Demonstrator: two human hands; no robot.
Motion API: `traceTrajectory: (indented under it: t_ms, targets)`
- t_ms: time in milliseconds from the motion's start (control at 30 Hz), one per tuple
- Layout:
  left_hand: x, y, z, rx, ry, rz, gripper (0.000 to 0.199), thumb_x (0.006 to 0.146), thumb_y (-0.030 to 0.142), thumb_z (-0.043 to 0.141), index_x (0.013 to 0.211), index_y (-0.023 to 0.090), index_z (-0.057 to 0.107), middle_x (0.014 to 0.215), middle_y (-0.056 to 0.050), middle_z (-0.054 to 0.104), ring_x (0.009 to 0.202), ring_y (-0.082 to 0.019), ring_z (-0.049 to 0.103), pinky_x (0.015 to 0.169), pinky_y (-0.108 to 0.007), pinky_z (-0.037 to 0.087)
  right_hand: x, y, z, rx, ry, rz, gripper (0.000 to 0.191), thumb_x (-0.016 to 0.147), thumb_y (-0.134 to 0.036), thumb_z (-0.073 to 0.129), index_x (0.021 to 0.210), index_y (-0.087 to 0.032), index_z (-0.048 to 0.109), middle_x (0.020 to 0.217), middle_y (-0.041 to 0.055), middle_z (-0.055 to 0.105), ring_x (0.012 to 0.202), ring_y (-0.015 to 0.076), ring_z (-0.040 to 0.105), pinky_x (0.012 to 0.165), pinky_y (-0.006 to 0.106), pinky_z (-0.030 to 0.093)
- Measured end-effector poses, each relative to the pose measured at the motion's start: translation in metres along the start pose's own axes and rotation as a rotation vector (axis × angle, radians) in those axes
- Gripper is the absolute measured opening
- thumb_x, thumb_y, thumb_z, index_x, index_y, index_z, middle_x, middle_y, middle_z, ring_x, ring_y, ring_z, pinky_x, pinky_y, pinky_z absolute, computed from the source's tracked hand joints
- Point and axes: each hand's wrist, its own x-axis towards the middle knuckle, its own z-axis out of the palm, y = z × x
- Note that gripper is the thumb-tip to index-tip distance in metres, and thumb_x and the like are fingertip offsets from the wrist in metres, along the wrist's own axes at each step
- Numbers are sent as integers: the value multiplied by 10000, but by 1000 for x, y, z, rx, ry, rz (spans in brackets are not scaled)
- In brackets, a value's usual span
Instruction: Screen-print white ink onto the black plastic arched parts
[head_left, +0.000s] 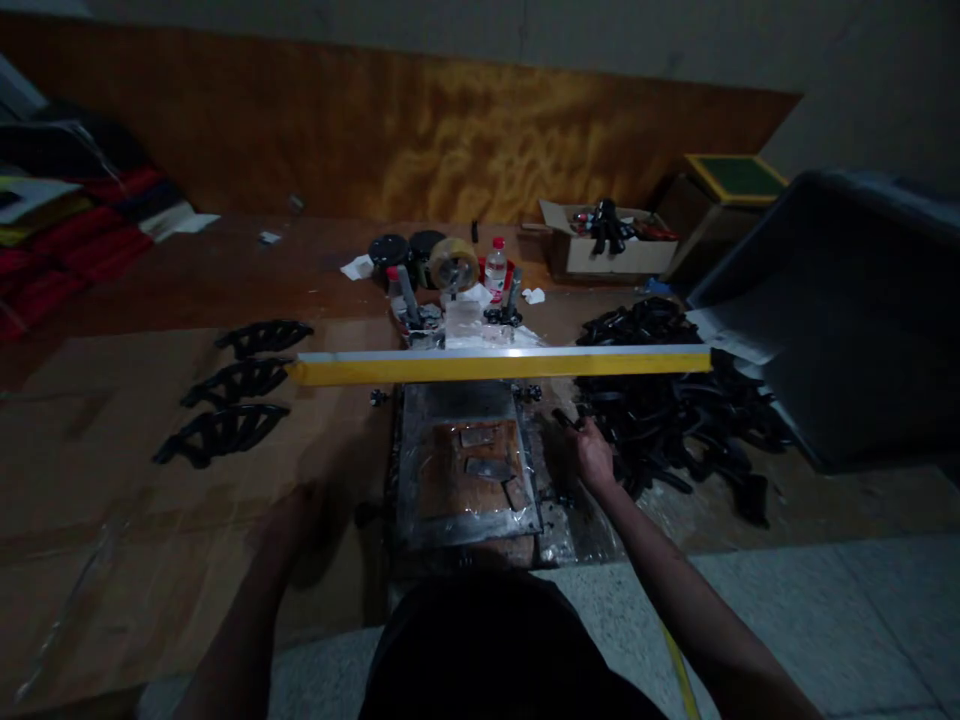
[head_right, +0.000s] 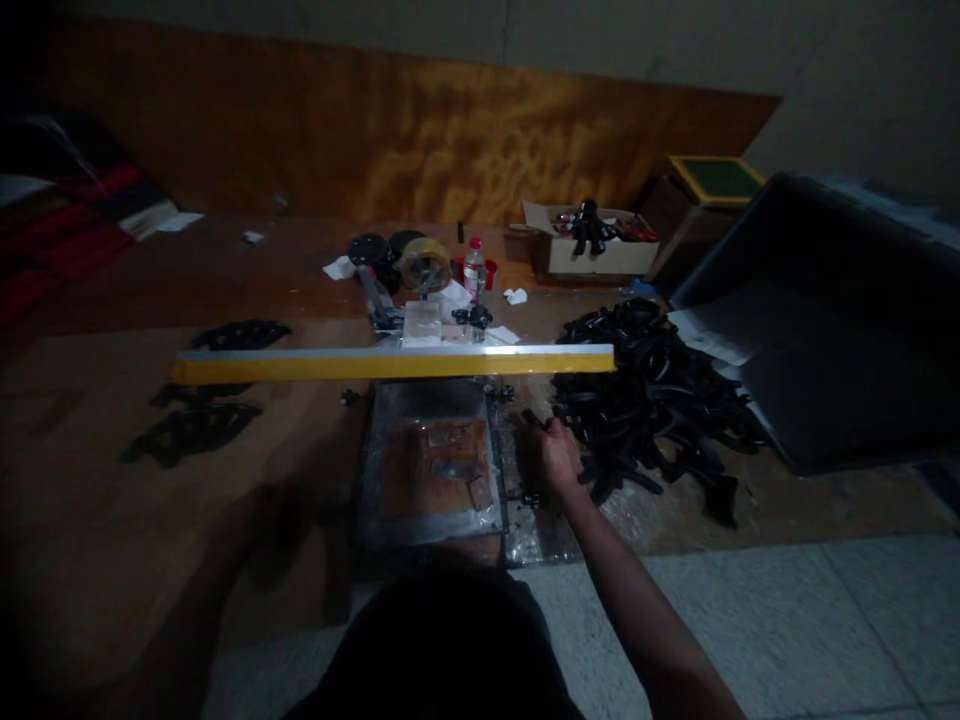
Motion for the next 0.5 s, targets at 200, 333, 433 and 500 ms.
traceTrajectory:
  t_ms: [200,333,433,500]
  targets:
    - [-26,113,-85,-787,186,302,384,859,554,461,883,196,598,667,-11,619,573,-149,560,539,-236,425,-3,-77,-5,78,61,-689,345,956,-181,474,1227,-244,679,1348,100,590,1199,248,568,967,374,490]
    - [-47,172,-120,-1324,235,541,437,829,582,528,960,171,594,563,45,508,460,-95,436,446,-194,339,-2,-107,-5,-39,-20,-825,450,927,-82,455,1325,-229,604,1386,124,564,1259,239,532,983,381,485]
    - [-55,188,-129,-1400,238,627,451,849,586,518,906,154,635,529,48,459,454,-88,412,433,-191,326,-3,-114,-5,-60,-72,-831,552,897,-73,502,1416,-257,536,1433,143,528,1295,273,506,997,430,476]
    - [-57,186,-127,-1362,214,606,481,872,593,488,858,145,662,519,32,471,461,-97,428,437,-202,344,-4,-116,-6,-42,-63,-824,511,904,-137,547,1397,-269,564,1452,143,517,1282,290,515,1025,469,452]
